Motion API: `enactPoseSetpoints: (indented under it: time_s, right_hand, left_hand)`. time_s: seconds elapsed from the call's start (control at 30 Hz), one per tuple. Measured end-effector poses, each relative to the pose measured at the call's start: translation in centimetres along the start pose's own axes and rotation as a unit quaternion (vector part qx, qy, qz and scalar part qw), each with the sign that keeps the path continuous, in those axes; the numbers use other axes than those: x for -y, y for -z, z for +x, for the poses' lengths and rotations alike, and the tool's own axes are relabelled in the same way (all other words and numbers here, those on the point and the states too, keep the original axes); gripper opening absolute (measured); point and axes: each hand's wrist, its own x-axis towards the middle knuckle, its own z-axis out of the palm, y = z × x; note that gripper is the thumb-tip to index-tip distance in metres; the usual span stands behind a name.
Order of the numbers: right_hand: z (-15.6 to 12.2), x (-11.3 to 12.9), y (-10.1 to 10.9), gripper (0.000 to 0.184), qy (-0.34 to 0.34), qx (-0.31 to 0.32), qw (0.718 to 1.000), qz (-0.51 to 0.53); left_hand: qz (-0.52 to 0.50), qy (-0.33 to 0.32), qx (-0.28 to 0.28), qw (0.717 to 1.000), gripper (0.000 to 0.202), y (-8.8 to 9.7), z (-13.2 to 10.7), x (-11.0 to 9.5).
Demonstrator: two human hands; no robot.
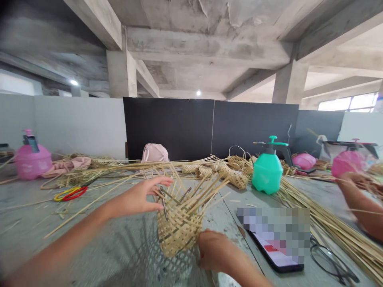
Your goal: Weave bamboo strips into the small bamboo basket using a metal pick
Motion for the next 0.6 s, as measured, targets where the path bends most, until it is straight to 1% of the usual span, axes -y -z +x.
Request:
enactPoseSetpoints:
  time_s: [0.07,0.13,0.23,0.33,0.43,0.53,0.6]
  right_hand:
    - [0.6,0.3,-0.5,0.026,-0.004,0.005,1.000,-0.016]
    - [0.9,0.5,-0.6,0.030,-0.009,0.015,0.999,-0.032]
    - [0.7,0.4,-0.4,0.033,-0.026,0.027,0.998,-0.049]
    - [0.1,0.4,-0.4,0.029,-0.044,0.039,0.997,-0.044]
    - [-0.4,0.7,-0.8,0.025,-0.054,0.042,0.997,-0.020]
    - [-0.5,1.0,-1.9,0.022,-0.080,0.031,0.996,-0.002]
    - [-0.5,1.0,-2.5,0.020,-0.080,0.008,0.997,0.008]
  left_hand:
    - [-0.029,0.006,-0.019,0.999,0.052,-0.2,0.1,0.9]
    - [-0.068,0.011,-0.035,0.997,0.043,-0.5,0.1,1.4]
    - [-0.113,0.029,-0.025,0.993,0.031,-0.9,0.1,1.4]
    - [-0.098,0.041,-0.013,0.994,0.024,-1.3,-0.1,1.0]
    - [-0.094,0.039,-0.017,0.995,0.023,-1.7,0.1,0.6]
    - [-0.087,0.035,-0.016,0.996,0.024,-2.1,0.3,0.1]
    - [-0.080,0.033,-0.019,0.996,0.021,-2.4,0.4,-0.2]
